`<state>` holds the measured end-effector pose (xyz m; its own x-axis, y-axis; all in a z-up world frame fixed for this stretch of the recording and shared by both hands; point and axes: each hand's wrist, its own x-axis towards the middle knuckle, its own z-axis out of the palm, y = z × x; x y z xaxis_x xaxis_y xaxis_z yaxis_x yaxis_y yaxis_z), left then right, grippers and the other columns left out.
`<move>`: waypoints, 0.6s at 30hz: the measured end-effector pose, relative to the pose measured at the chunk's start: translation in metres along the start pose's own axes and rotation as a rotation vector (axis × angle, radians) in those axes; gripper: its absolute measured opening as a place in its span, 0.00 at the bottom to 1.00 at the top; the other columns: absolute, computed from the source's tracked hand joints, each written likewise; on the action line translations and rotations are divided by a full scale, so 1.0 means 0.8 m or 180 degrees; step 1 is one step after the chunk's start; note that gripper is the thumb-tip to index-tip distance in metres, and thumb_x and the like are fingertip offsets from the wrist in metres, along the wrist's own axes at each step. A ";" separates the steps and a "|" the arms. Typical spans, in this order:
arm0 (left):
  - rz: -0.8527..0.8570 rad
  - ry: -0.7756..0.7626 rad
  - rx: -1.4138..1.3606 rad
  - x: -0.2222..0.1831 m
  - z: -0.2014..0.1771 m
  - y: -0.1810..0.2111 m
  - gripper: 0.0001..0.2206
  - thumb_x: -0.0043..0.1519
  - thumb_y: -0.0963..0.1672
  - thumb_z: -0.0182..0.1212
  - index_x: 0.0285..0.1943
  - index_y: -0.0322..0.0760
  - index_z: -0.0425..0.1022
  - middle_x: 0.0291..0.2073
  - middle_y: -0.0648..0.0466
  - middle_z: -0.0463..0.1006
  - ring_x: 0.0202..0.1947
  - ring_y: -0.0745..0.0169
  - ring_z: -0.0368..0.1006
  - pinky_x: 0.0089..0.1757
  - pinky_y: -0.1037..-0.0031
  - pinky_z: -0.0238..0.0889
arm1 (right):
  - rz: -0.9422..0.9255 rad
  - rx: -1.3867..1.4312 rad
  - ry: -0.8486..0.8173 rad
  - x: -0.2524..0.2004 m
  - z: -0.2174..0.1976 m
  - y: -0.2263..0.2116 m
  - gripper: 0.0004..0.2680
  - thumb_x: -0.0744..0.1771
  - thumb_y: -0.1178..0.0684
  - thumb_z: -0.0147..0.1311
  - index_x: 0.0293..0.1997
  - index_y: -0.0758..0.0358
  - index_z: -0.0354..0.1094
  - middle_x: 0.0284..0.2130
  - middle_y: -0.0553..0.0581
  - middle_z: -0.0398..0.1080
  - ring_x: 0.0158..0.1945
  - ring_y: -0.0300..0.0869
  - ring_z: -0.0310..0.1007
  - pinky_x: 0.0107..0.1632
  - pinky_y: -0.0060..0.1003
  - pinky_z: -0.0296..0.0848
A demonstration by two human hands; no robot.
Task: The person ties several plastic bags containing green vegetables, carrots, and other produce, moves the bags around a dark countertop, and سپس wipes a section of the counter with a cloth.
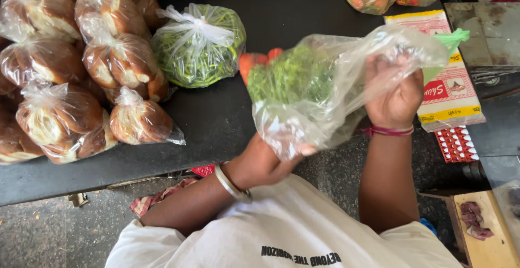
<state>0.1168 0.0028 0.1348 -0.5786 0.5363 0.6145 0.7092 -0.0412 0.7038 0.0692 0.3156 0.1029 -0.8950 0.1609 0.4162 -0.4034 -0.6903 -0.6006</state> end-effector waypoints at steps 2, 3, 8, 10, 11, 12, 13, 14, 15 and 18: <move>0.0108 -0.0118 -0.0042 0.000 0.004 0.008 0.14 0.65 0.42 0.61 0.60 0.36 0.74 0.57 0.42 0.76 0.59 0.38 0.72 0.61 0.54 0.64 | 0.0013 -0.0415 -0.0189 0.017 0.009 0.001 0.10 0.72 0.56 0.54 0.61 0.62 0.69 0.57 0.55 0.71 0.65 0.43 0.70 0.72 0.43 0.64; 0.0453 -0.0232 -0.0030 -0.002 0.009 0.014 0.13 0.65 0.41 0.62 0.59 0.43 0.76 0.55 0.46 0.77 0.58 0.42 0.74 0.59 0.57 0.65 | 0.0001 -0.0413 -0.0167 0.021 0.014 0.006 0.10 0.72 0.56 0.54 0.61 0.62 0.69 0.57 0.55 0.71 0.65 0.43 0.70 0.72 0.43 0.64; 0.1001 0.0116 0.0260 0.012 0.019 0.015 0.12 0.63 0.40 0.61 0.54 0.46 0.78 0.50 0.49 0.76 0.52 0.45 0.74 0.55 0.55 0.67 | 0.0724 0.0111 0.0095 0.054 0.020 0.042 0.10 0.73 0.53 0.49 0.59 0.65 0.70 0.52 0.57 0.73 0.57 0.45 0.73 0.60 0.40 0.73; 0.0219 0.0534 -0.0393 0.032 0.010 0.004 0.12 0.68 0.38 0.53 0.60 0.32 0.73 0.52 0.47 0.78 0.53 0.50 0.77 0.55 0.63 0.71 | 0.0700 0.0274 0.0179 0.080 0.017 0.040 0.07 0.73 0.56 0.49 0.56 0.61 0.69 0.50 0.54 0.72 0.56 0.44 0.74 0.62 0.41 0.74; 0.0177 0.0739 -0.0268 0.039 -0.001 0.002 0.11 0.70 0.38 0.51 0.60 0.30 0.73 0.49 0.48 0.79 0.50 0.54 0.78 0.52 0.68 0.71 | 0.0683 0.0440 0.0248 0.086 0.015 0.038 0.06 0.73 0.59 0.47 0.54 0.57 0.68 0.48 0.50 0.73 0.56 0.43 0.74 0.64 0.42 0.74; 0.0138 0.0944 -0.0146 0.046 -0.016 -0.002 0.10 0.73 0.38 0.50 0.60 0.29 0.73 0.47 0.48 0.79 0.48 0.57 0.79 0.49 0.73 0.72 | 0.0377 -0.0026 0.0193 0.095 0.011 0.027 0.07 0.72 0.59 0.47 0.54 0.57 0.69 0.48 0.51 0.74 0.55 0.43 0.75 0.62 0.41 0.74; 0.0132 0.1170 -0.0012 0.056 -0.029 -0.009 0.10 0.73 0.38 0.51 0.61 0.29 0.71 0.48 0.48 0.79 0.49 0.58 0.78 0.50 0.73 0.71 | 0.0082 -0.0496 0.0136 0.105 0.004 0.015 0.08 0.71 0.59 0.47 0.55 0.57 0.70 0.48 0.52 0.76 0.54 0.44 0.75 0.61 0.40 0.74; 0.0143 0.1344 -0.0054 0.070 -0.041 -0.019 0.11 0.73 0.39 0.52 0.62 0.29 0.69 0.49 0.49 0.78 0.50 0.58 0.77 0.51 0.72 0.70 | 0.0086 -0.0500 0.0149 0.113 -0.006 0.005 0.08 0.71 0.59 0.47 0.55 0.57 0.70 0.48 0.52 0.76 0.54 0.44 0.75 0.61 0.40 0.74; 0.0155 0.1494 -0.0085 0.084 -0.054 -0.030 0.11 0.73 0.39 0.53 0.63 0.29 0.68 0.50 0.49 0.78 0.51 0.58 0.77 0.52 0.72 0.70 | -0.0402 -0.1009 -0.0156 0.129 -0.017 -0.006 0.04 0.73 0.61 0.47 0.50 0.61 0.69 0.42 0.51 0.72 0.47 0.40 0.70 0.54 0.36 0.69; 0.0144 0.1710 -0.0328 0.111 -0.073 -0.068 0.15 0.72 0.41 0.56 0.66 0.30 0.63 0.53 0.50 0.76 0.55 0.59 0.74 0.55 0.72 0.68 | -0.1005 -0.1692 -0.0218 0.145 -0.050 0.007 0.02 0.76 0.61 0.49 0.49 0.65 0.68 0.38 0.50 0.68 0.40 0.37 0.64 0.47 0.34 0.64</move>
<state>0.0032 0.0034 0.1724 -0.6919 0.0271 0.7215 0.7106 -0.1512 0.6872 -0.0444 0.3584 0.1208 -0.7097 0.2423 0.6615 -0.7022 -0.1683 -0.6918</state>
